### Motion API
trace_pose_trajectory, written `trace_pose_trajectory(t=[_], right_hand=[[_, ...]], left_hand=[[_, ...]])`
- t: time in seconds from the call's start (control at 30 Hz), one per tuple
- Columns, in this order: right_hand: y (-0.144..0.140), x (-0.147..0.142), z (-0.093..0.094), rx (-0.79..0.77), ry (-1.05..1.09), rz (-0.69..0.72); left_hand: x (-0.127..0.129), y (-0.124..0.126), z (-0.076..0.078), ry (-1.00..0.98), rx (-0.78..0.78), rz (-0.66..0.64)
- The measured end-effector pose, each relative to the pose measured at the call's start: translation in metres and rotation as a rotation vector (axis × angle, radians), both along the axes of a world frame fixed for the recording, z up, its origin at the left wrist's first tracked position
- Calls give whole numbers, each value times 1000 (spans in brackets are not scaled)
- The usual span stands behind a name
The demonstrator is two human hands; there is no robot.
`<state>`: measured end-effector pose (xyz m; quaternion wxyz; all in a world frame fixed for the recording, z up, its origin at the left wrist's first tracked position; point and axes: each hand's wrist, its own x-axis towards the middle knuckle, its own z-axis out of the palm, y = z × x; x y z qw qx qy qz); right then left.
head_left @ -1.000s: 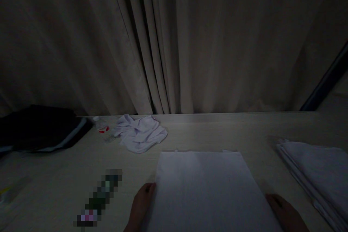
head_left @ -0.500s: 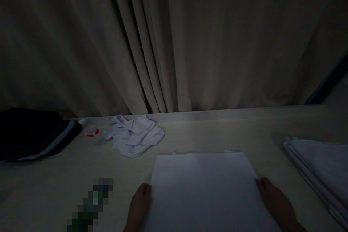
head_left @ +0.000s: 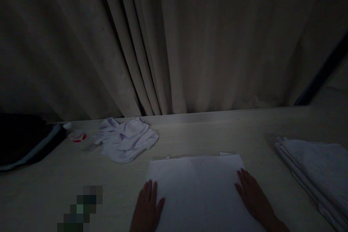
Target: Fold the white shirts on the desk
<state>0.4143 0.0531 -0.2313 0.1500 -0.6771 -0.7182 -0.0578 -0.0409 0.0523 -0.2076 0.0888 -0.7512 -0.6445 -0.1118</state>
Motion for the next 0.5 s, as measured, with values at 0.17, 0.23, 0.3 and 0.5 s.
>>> trace_pose_trajectory(t=[0.17,0.23,0.3,0.5], right_hand=[[4,-2,14,10,1,6],[14,-5,23,20,9,6],[27,-9,28,16,26,16],[54,-9,8,29,19,12]], left_hand=[[1,7,12,28,2,-9],[6,19,21,28,24,-22],[12,33,28,28,39,-35],[11,60,12,58,107,-14]])
